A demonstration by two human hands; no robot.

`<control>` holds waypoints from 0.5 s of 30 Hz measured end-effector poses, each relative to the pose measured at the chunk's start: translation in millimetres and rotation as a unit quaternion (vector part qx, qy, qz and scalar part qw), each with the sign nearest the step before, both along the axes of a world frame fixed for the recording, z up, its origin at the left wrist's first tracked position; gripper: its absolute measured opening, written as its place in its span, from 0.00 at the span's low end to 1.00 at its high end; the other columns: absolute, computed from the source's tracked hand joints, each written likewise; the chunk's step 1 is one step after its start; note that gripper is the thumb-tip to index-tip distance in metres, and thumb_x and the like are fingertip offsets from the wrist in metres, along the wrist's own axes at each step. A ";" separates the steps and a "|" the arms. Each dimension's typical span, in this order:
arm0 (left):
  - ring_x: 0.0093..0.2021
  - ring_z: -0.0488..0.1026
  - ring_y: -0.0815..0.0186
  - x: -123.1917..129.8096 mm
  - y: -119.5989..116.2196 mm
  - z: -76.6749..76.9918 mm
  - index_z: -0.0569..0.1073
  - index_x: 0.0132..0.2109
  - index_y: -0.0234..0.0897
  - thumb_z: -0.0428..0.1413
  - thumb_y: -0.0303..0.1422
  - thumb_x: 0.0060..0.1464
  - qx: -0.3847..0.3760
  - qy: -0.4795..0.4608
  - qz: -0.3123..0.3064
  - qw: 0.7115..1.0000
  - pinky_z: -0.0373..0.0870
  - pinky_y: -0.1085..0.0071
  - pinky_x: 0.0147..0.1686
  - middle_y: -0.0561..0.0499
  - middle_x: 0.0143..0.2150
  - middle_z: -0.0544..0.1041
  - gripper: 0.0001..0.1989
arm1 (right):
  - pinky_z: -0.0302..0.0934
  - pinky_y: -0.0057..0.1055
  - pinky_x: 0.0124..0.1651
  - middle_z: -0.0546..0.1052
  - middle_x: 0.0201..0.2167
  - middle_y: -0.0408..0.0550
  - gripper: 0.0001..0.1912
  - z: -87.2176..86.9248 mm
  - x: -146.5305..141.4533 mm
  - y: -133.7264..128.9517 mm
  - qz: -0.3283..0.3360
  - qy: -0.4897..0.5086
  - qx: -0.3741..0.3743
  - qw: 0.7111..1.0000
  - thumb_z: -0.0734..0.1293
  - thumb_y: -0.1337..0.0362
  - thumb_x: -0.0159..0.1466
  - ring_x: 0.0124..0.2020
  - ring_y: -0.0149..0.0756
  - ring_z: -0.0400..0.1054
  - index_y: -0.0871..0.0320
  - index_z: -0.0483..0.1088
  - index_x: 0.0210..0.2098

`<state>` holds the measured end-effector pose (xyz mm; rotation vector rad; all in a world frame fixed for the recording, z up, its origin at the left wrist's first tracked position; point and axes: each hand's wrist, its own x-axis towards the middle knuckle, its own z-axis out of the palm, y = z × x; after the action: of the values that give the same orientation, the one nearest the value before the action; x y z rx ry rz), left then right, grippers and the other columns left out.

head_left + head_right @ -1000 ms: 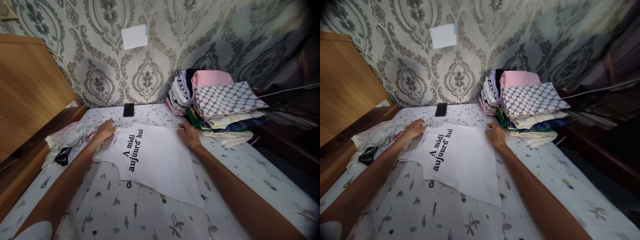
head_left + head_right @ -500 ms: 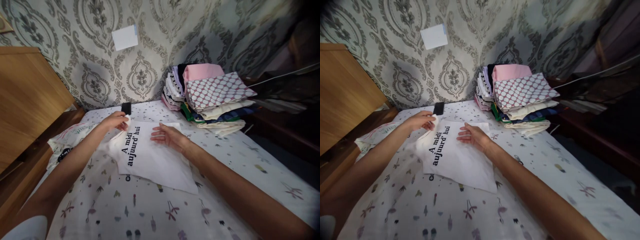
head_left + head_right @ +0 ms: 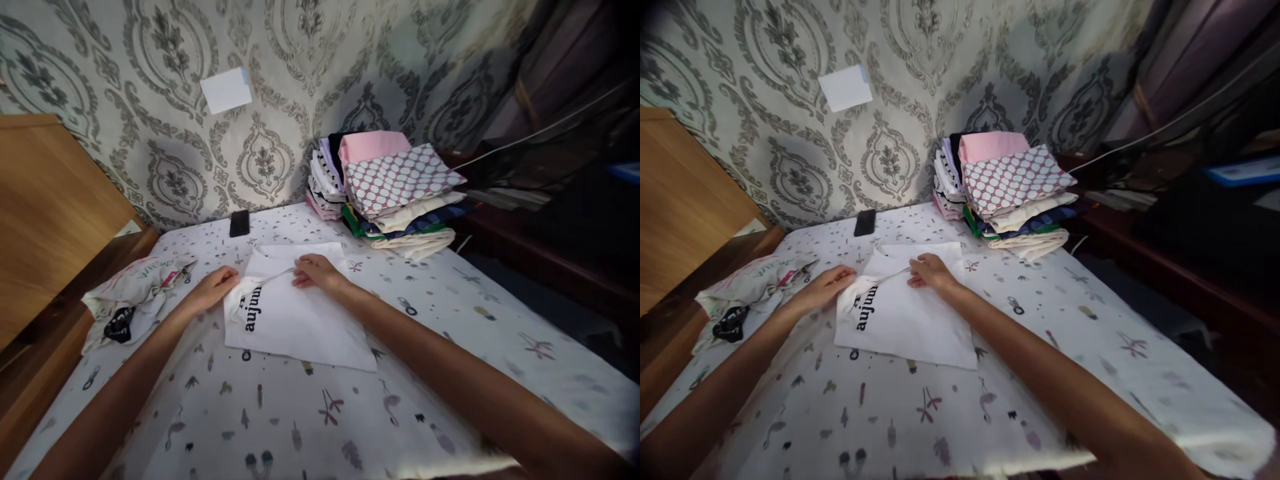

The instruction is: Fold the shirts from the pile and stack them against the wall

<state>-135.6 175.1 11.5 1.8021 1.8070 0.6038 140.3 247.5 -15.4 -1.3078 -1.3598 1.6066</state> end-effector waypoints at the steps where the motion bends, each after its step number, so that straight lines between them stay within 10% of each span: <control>1: 0.47 0.74 0.55 -2.8 -3.3 -4.8 0.73 0.47 0.38 0.50 0.53 0.55 -0.008 0.006 -0.003 1.000 0.68 0.61 0.48 0.46 0.44 0.78 0.25 | 0.72 0.30 0.29 0.76 0.28 0.46 0.06 1.2 -4.3 6.3 0.005 -0.062 0.028 0.998 0.66 0.64 0.69 0.22 0.33 0.74 0.60 0.68 0.43; 7: 0.44 0.71 0.55 -6.0 -7.4 -13.1 0.76 0.43 0.38 0.52 0.49 0.54 0.023 0.123 -0.018 0.992 0.69 0.61 0.46 0.44 0.43 0.73 0.21 | 0.59 0.24 0.19 0.67 0.11 0.36 0.11 6.8 -23.9 36.5 0.040 -0.197 0.082 0.976 0.74 0.75 0.55 0.13 0.30 0.66 0.58 0.68 0.25; 12: 0.39 0.69 0.58 -2.9 -7.3 -14.7 0.72 0.54 0.39 0.55 0.46 0.52 0.007 0.129 -0.040 0.991 0.67 0.64 0.42 0.49 0.38 0.71 0.25 | 0.56 0.21 0.20 0.66 0.10 0.34 0.14 6.4 -25.9 34.6 0.032 -0.180 0.107 0.977 0.71 0.77 0.55 0.15 0.28 0.66 0.56 0.63 0.22; 15: 0.38 0.68 0.59 1.2 -7.2 -10.3 0.74 0.43 0.39 0.55 0.44 0.49 -0.015 0.142 -0.046 0.989 0.66 0.65 0.39 0.51 0.36 0.68 0.17 | 0.55 0.19 0.19 0.67 0.12 0.34 0.13 5.1 -24.0 29.5 0.010 -0.151 0.107 0.983 0.68 0.76 0.59 0.17 0.27 0.67 0.56 0.62 0.25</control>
<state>-134.4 167.9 1.2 2.0215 1.8878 0.2937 116.3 277.0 -10.3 -1.4485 -1.6806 1.2677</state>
